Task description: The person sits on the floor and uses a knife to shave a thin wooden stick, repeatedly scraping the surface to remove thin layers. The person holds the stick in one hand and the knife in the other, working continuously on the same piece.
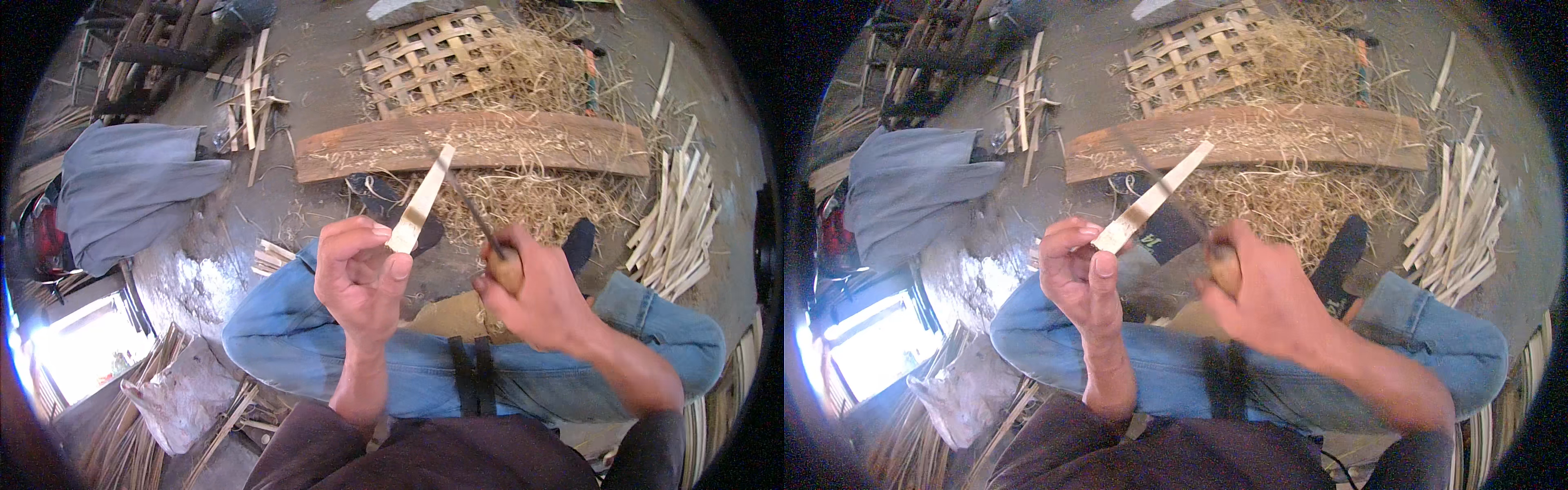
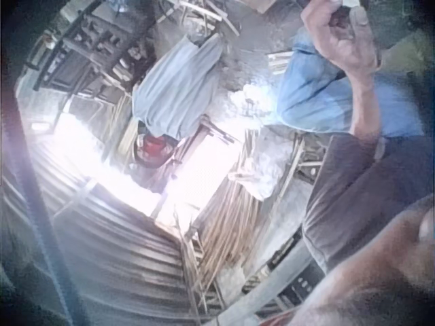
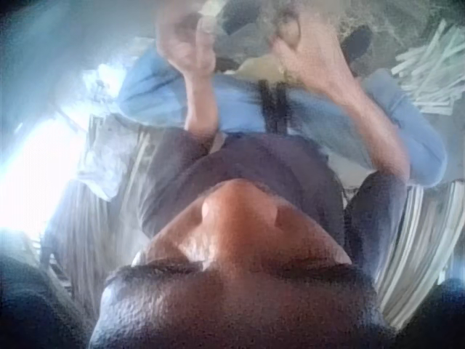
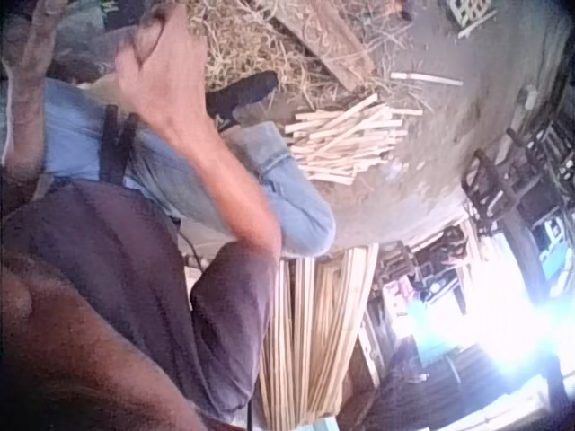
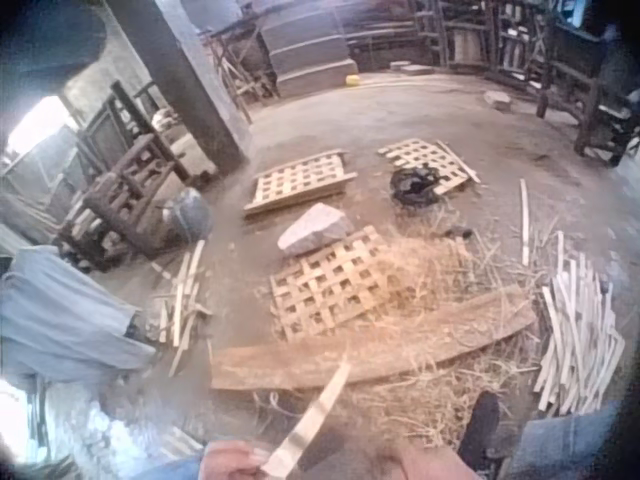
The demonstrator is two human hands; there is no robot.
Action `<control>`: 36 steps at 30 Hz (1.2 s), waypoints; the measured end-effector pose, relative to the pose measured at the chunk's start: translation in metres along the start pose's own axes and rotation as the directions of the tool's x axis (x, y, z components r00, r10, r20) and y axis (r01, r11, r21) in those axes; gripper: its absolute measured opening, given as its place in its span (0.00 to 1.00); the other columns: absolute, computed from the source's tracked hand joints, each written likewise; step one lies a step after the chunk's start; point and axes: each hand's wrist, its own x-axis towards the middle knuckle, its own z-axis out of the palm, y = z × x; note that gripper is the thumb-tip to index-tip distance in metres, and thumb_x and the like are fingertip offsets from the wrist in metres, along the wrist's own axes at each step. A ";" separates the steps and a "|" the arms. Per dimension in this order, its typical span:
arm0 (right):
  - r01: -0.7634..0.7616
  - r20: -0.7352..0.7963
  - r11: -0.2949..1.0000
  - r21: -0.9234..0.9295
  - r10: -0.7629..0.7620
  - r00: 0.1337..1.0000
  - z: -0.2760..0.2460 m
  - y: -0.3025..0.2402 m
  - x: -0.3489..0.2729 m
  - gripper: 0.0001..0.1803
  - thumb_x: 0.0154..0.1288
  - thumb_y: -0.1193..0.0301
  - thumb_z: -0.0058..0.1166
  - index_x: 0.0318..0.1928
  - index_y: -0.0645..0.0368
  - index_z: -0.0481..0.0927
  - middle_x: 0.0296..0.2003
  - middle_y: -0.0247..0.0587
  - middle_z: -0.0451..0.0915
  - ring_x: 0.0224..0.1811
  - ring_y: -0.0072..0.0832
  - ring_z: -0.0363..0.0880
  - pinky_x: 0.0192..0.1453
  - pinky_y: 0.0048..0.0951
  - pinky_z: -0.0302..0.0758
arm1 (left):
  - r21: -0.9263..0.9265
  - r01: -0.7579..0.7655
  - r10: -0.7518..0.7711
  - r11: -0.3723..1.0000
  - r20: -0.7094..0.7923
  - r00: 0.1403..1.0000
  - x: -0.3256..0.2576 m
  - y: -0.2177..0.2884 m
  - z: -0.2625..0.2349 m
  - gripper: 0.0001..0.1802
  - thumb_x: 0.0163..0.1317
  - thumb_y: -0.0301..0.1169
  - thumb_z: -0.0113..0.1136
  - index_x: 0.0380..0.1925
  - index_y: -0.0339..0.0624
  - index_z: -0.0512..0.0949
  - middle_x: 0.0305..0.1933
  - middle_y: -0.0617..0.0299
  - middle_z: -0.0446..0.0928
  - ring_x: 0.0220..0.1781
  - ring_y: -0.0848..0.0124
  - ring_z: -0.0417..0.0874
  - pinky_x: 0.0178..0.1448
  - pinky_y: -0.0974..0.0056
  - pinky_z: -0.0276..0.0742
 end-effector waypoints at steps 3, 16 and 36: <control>0.048 0.137 0.998 -0.038 -0.043 0.990 -0.003 -0.007 -0.016 0.22 0.56 0.68 0.58 0.47 0.67 0.70 0.30 0.63 0.79 0.34 0.59 0.80 0.39 0.49 0.78 | 0.027 -0.022 0.023 0.999 -0.031 0.999 0.006 0.002 0.000 0.20 0.56 0.35 0.73 0.42 0.37 0.76 0.45 0.58 0.71 0.35 0.78 0.73 0.35 0.76 0.70; 0.062 0.229 0.988 -0.143 -0.028 0.973 -0.007 -0.002 -0.031 0.20 0.54 0.70 0.60 0.45 0.66 0.72 0.27 0.57 0.79 0.29 0.54 0.82 0.34 0.45 0.79 | 0.175 0.001 0.033 0.985 -0.189 0.981 0.001 0.002 0.006 0.24 0.52 0.41 0.76 0.36 0.39 0.73 0.35 0.64 0.72 0.27 0.83 0.69 0.27 0.79 0.61; 0.069 0.221 0.979 -0.194 -0.025 0.975 -0.004 -0.007 -0.021 0.21 0.54 0.67 0.60 0.43 0.66 0.70 0.26 0.59 0.79 0.29 0.55 0.81 0.36 0.48 0.78 | 0.201 -0.015 0.048 0.979 -0.162 0.986 0.005 0.009 0.001 0.17 0.56 0.35 0.73 0.37 0.38 0.77 0.36 0.62 0.78 0.27 0.84 0.69 0.27 0.79 0.61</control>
